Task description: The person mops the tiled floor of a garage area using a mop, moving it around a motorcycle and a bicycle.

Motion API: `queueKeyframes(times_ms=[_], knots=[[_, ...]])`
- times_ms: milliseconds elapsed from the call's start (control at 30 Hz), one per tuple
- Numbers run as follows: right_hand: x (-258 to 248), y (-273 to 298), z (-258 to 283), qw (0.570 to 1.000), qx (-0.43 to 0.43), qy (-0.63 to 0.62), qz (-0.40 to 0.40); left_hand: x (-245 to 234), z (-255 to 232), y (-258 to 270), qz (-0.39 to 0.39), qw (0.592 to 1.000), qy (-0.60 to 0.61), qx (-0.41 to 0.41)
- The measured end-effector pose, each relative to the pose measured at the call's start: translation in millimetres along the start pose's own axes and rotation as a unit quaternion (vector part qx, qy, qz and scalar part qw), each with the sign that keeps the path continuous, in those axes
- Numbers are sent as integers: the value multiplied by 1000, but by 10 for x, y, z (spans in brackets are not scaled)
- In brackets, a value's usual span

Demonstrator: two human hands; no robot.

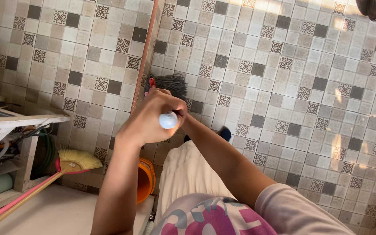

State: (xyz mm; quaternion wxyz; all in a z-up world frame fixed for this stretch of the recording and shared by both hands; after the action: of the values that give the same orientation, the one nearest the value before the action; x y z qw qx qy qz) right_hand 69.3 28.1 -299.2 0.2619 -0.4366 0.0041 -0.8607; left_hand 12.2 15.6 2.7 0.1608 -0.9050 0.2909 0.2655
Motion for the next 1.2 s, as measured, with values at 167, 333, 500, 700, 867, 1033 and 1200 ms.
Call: queueKeyframes(times_ms=[167,333,500,700,867,1033,1200], knots=[[109,91,271,961,26,269,-60,3,-216,-105,33,991,41,122],[124,494,782,917,74,370,-127,7,-385,-115,101,972,170,128],[34,1209,1606,819,18,548,-171,546,-310,-243,132,948,255,139],[-775,2174,1830,725,107,643,-224,1464,3,-121,117,943,301,81],[-1164,2346,1498,652,172,696,-247,1592,289,138,124,934,332,-52],[-600,1553,1106,731,98,635,-229,770,318,243,63,965,239,-92],[339,664,694,810,20,565,-157,-168,-183,420,21,989,130,-75]])
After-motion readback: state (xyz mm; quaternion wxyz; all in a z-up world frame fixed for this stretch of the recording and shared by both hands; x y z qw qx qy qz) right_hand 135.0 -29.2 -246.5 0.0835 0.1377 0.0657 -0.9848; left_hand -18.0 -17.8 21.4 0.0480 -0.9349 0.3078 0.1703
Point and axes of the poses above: each hand's wrist, its own y-axis away from the middle knuckle, its own x-axis out of the palm, z = x × y, the point moved 2 cm from there along -y, towards the middle knuckle, and after that the axes turned 3 degrees about -y, right-handed, at the moved point
